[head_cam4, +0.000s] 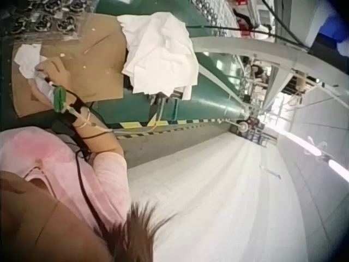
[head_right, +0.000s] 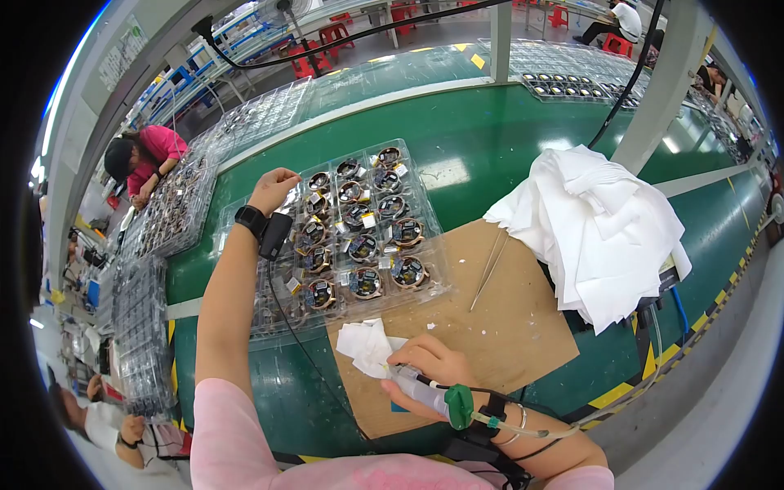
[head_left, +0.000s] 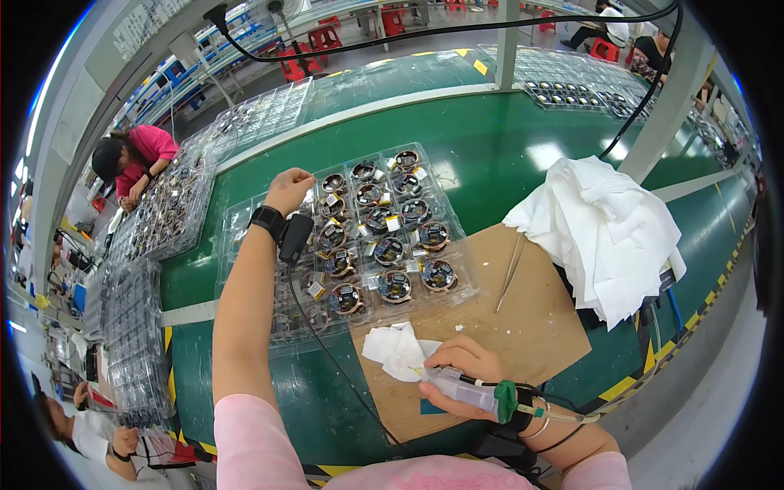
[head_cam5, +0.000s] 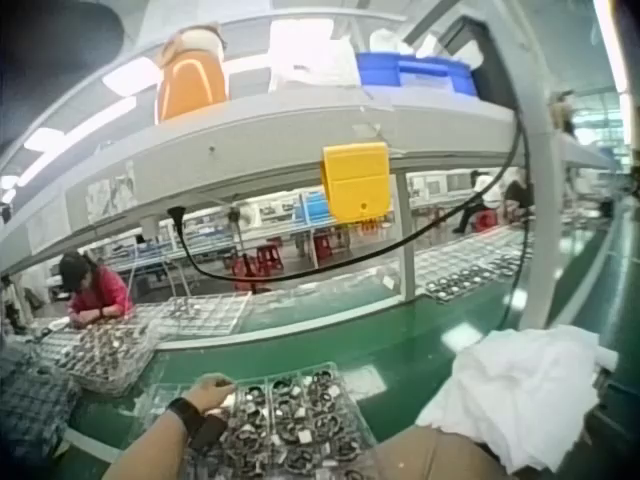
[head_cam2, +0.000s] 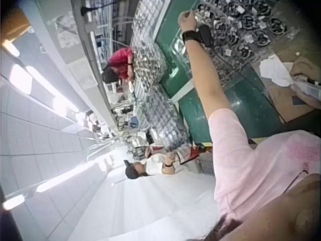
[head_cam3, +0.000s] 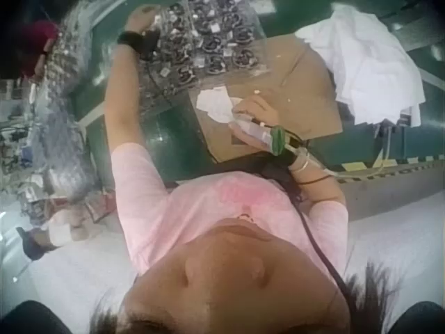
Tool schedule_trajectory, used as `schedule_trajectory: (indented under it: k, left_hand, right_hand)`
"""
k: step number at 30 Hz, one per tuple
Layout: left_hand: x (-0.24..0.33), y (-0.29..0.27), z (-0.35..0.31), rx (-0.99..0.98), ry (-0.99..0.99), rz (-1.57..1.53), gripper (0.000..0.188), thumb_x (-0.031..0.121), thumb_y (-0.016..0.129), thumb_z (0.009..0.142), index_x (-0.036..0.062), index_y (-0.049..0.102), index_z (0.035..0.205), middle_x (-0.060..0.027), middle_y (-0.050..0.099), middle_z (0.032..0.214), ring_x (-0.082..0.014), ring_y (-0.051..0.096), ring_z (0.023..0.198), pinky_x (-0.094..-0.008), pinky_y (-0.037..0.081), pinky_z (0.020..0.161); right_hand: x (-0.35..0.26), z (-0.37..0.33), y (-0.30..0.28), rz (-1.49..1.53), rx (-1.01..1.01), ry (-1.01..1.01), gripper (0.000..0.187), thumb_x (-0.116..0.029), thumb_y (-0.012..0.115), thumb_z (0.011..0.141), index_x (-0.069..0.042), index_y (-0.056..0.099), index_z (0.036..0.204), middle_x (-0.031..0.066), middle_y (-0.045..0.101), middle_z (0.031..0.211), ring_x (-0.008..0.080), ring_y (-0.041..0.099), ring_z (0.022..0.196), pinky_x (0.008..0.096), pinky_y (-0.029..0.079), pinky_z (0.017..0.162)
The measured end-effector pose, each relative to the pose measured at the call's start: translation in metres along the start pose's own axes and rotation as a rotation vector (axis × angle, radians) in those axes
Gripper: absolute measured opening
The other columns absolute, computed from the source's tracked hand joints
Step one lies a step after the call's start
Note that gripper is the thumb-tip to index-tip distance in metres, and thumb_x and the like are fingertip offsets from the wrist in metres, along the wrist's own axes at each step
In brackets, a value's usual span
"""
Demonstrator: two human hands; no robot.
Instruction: The person picks up a watch from a tray, applies a substance to the internal components using a syringe, and sets it aside. This process is repeated for a second watch retrieved from the tray.
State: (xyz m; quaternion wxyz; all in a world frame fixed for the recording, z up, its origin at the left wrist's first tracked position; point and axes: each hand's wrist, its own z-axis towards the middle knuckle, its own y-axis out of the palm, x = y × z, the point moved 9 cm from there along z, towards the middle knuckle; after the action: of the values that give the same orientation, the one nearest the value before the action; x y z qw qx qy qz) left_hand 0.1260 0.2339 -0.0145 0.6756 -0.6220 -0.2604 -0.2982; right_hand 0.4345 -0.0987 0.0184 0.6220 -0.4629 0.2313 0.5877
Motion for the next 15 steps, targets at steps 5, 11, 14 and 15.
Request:
schedule_trajectory:
  k: [5,11,14,15]
  left_hand:
    - [0.041,0.003,-0.020,-0.052,0.062,0.028,0.025,0.023,0.066,0.083,-0.0004,0.064,0.091,-0.0030,0.063,0.079,-0.0106,0.055,0.071,-0.0268,0.045,0.065]
    - [0.122,0.031,-0.093,-0.260,0.312,-0.091,0.015,0.018,0.064,0.086,0.0038,0.063,0.090,0.0001,0.059,0.085,-0.0080,0.052,0.076,-0.0259,0.043,0.067]
    - [0.162,0.048,-0.148,-0.343,0.456,-0.013,0.010,0.012,0.063,0.085,0.0064,0.064,0.093,-0.0028,0.056,0.085,-0.0135,0.053,0.078,-0.0291,0.043,0.070]
    - [0.176,0.055,-0.167,-0.374,0.570,0.052,0.013,0.012,0.066,0.081,0.0060,0.065,0.092,-0.0060,0.055,0.087,-0.0194,0.054,0.081,-0.0317,0.045,0.072]
  right_hand:
    - [0.003,0.001,0.002,0.021,-0.015,0.026,0.030,-0.009,0.079,0.068,-0.006,0.064,0.094,0.0086,0.061,0.086,0.0196,0.061,0.073,0.0275,0.049,0.063]
    - [0.002,0.000,0.002,0.030,-0.023,0.028,0.029,-0.009,0.078,0.068,-0.005,0.063,0.093,0.0088,0.061,0.087,0.0193,0.061,0.072,0.0274,0.049,0.062]
    - [0.003,0.000,0.001,0.022,-0.014,0.026,0.029,-0.008,0.078,0.069,-0.005,0.063,0.094,0.0091,0.060,0.087,0.0190,0.061,0.072,0.0272,0.049,0.062]
    - [0.003,-0.001,0.002,0.017,-0.012,0.022,0.029,-0.008,0.078,0.069,-0.006,0.063,0.094,0.0092,0.060,0.087,0.0189,0.061,0.072,0.0271,0.049,0.062]
